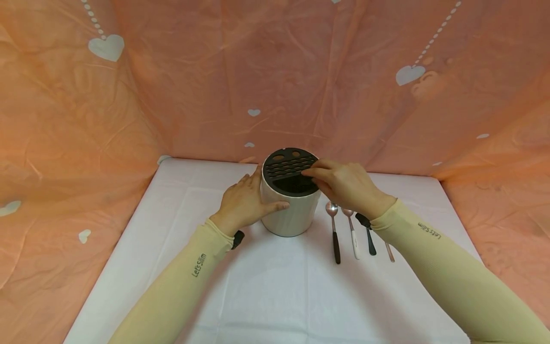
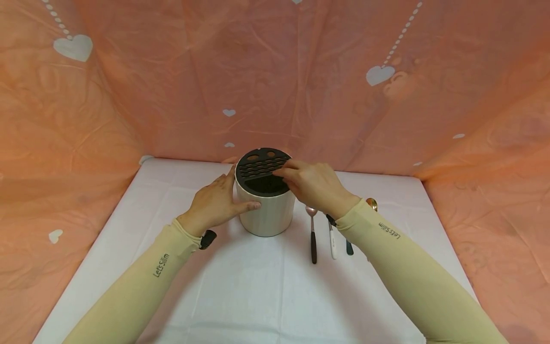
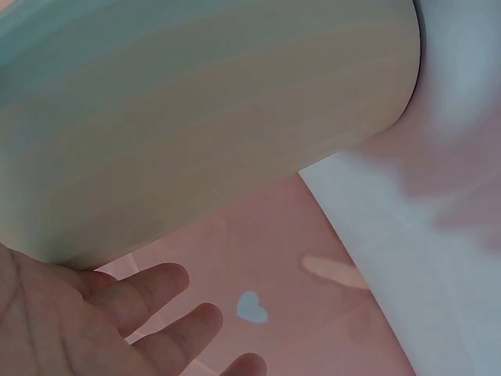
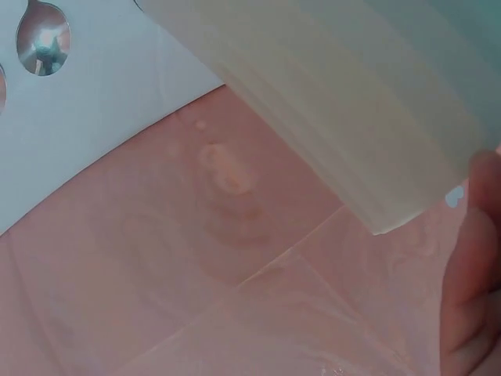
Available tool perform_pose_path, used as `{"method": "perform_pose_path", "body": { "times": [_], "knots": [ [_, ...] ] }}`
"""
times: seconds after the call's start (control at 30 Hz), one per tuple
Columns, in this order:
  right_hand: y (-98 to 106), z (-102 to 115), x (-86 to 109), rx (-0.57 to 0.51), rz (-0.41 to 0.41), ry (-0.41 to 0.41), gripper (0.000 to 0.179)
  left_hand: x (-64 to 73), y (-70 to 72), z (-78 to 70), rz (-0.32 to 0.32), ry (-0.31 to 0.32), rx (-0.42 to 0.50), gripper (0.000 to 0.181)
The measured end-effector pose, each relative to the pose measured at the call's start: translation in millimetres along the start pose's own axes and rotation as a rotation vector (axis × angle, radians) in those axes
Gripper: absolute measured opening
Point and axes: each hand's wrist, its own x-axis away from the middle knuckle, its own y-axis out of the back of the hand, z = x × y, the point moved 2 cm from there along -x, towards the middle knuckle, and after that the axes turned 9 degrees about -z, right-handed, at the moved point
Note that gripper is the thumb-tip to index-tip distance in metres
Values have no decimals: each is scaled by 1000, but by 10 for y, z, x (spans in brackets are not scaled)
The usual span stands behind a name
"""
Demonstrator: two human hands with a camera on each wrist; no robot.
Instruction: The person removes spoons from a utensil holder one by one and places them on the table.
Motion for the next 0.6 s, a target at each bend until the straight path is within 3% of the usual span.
{"method": "perform_pose_path", "body": {
  "times": [0.37, 0.6],
  "knots": [
    [15, -1, -4, -5, -22, -7, 29, -1, 1, -5, -1, 9, -2, 124],
    [64, -16, -26, 1, -115, -51, 31, 0, 6, -12, 5, 11, -3, 124]
  ]
}}
